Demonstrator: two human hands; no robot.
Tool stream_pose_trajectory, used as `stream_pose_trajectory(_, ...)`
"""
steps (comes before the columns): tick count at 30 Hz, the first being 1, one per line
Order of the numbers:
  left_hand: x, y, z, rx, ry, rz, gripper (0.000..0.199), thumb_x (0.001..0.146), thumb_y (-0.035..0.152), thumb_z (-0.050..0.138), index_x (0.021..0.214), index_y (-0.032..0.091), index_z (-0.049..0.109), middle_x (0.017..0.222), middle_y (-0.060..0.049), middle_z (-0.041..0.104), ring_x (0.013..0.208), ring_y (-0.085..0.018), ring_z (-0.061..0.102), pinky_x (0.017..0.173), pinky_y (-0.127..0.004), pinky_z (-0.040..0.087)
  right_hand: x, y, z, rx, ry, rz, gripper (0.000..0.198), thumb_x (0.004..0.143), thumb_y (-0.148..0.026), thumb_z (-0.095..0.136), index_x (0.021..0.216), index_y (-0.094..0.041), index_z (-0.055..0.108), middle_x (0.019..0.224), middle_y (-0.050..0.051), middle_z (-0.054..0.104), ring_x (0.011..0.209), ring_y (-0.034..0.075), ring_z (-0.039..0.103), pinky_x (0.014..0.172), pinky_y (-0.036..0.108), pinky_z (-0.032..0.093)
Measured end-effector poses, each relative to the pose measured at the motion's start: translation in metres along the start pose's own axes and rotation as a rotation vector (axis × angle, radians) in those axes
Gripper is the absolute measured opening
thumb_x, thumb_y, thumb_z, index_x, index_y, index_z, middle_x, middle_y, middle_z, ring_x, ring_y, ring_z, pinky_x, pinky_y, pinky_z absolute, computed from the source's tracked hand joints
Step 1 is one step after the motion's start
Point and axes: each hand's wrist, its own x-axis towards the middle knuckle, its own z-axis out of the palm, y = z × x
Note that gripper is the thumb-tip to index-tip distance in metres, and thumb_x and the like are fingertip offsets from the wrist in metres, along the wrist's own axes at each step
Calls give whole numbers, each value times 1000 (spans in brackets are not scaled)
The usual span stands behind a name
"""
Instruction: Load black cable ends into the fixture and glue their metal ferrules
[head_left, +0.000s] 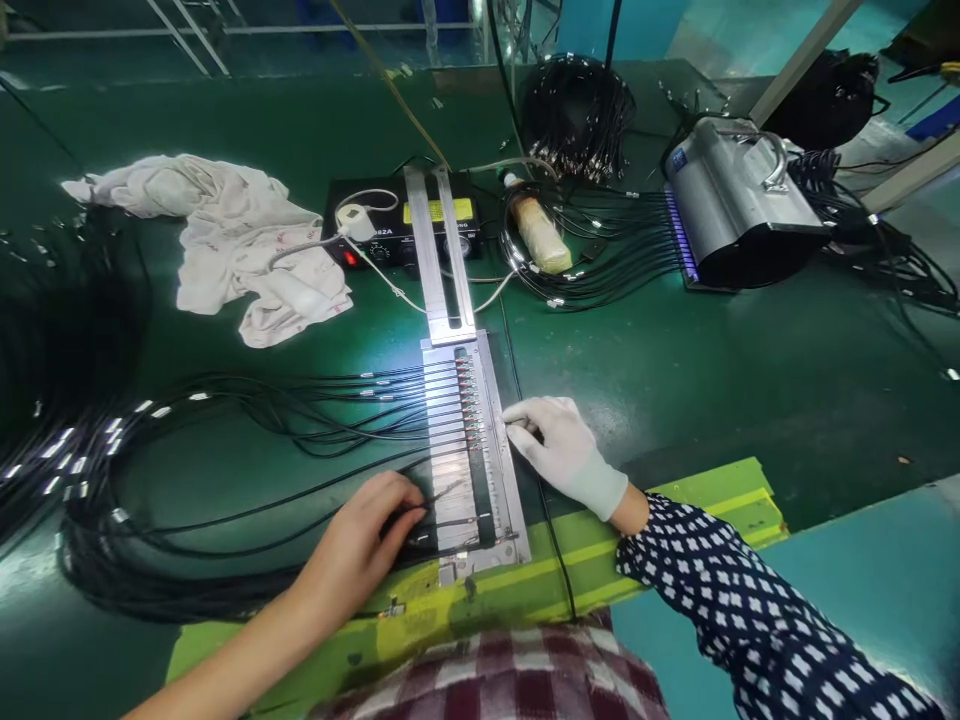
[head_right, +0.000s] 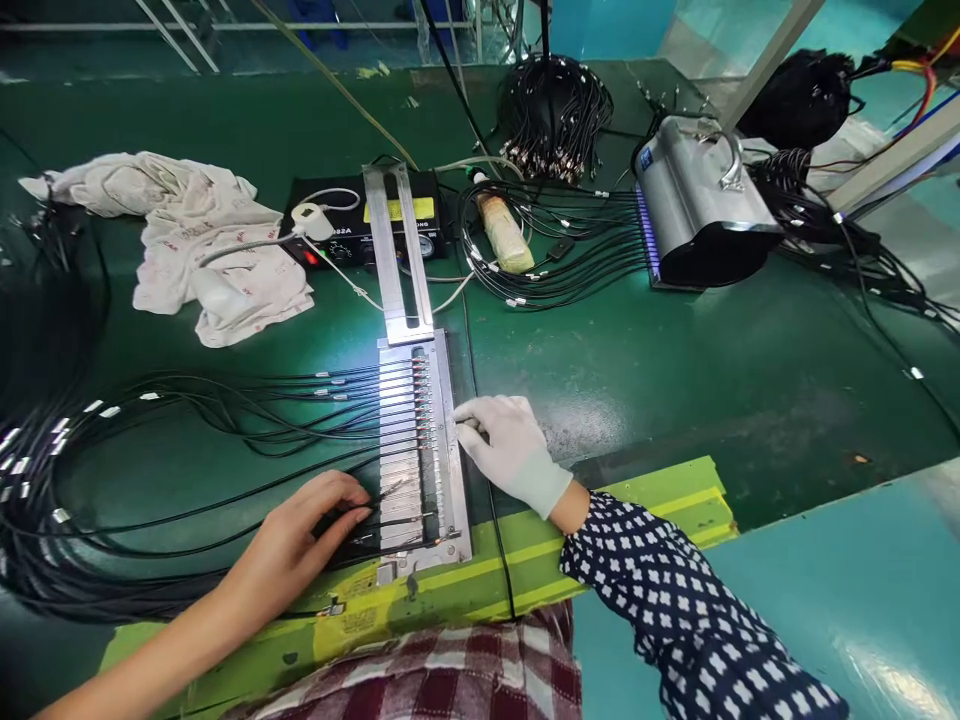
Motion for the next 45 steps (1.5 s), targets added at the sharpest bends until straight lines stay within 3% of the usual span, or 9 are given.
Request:
stream_pose_trajectory(5, 16, 2, -1, -1, 95, 115, 14, 97, 20, 47, 103, 20, 60, 95, -3, 60, 87, -12, 59, 77, -21, 48, 3, 0, 0, -10, -3, 12, 11, 93, -19, 56, 96, -26, 65, 83, -4, 67, 84, 17, 60, 89, 37, 34)
stream_pose_trajectory(12, 39, -2, -5, 42, -43, 231, 29, 98, 16, 41, 121, 22, 58, 96, -3, 62, 85, -11, 61, 76, -19, 49, 4, 3, 1, -8, -20, 17, 10, 95, -21, 55, 95, -26, 64, 88, -4, 69, 87, 17, 59, 89, 36, 32)
stream_pose_trajectory(18, 47, -6, -17, -22, -116, 272, 31, 98, 14, 42, 123, 23, 58, 107, -5, 64, 95, -12, 63, 83, -19, 50, 5, 2, 0, -7, -29, 16, 9, 94, -21, 56, 94, -26, 64, 87, -4, 69, 87, 17, 60, 88, 36, 32)
stream_pose_trajectory(25, 48, -10, -17, -83, -133, 258, 30, 97, 11, 45, 121, 23, 58, 106, -3, 64, 97, -11, 63, 85, -18, 49, 6, 1, -2, 30, -24, -6, 9, 95, -22, 56, 92, -26, 64, 85, -6, 69, 82, 15, 59, 87, 35, 31)
stream_pose_trajectory(31, 50, -7, -14, 80, -164, 348, 39, 96, 8, 41, 131, 21, 50, 108, -6, 61, 95, -12, 60, 84, -20, 49, 7, 0, -3, 39, -31, 0, 9, 95, -21, 57, 93, -26, 64, 88, -7, 70, 84, 15, 59, 87, 35, 31)
stream_pose_trajectory(36, 56, -3, -14, 108, -169, 379, 36, 96, 7, 40, 128, 18, 52, 109, -7, 60, 97, -12, 59, 85, -20, 48, 8, 1, -3, 26, -50, 2, 10, 96, -22, 55, 92, -26, 64, 90, -7, 70, 84, 15, 59, 87, 35, 30)
stream_pose_trajectory(42, 42, -3, -4, 356, -1, 405, 35, 97, 13, 39, 127, 18, 56, 100, -8, 60, 86, -17, 56, 75, -27, 48, 8, 2, -4, 27, -56, -8, 12, 97, -24, 53, 92, -26, 63, 89, -6, 71, 83, 16, 59, 86, 35, 30)
stream_pose_trajectory(45, 32, -1, 2, 438, -13, 374, 42, 99, 16, 35, 140, 18, 46, 96, -7, 61, 80, -18, 54, 72, -29, 48, 8, 2, -5, 28, -80, -10, 12, 97, -24, 52, 94, -26, 64, 92, -5, 71, 85, 17, 59, 87, 36, 30)
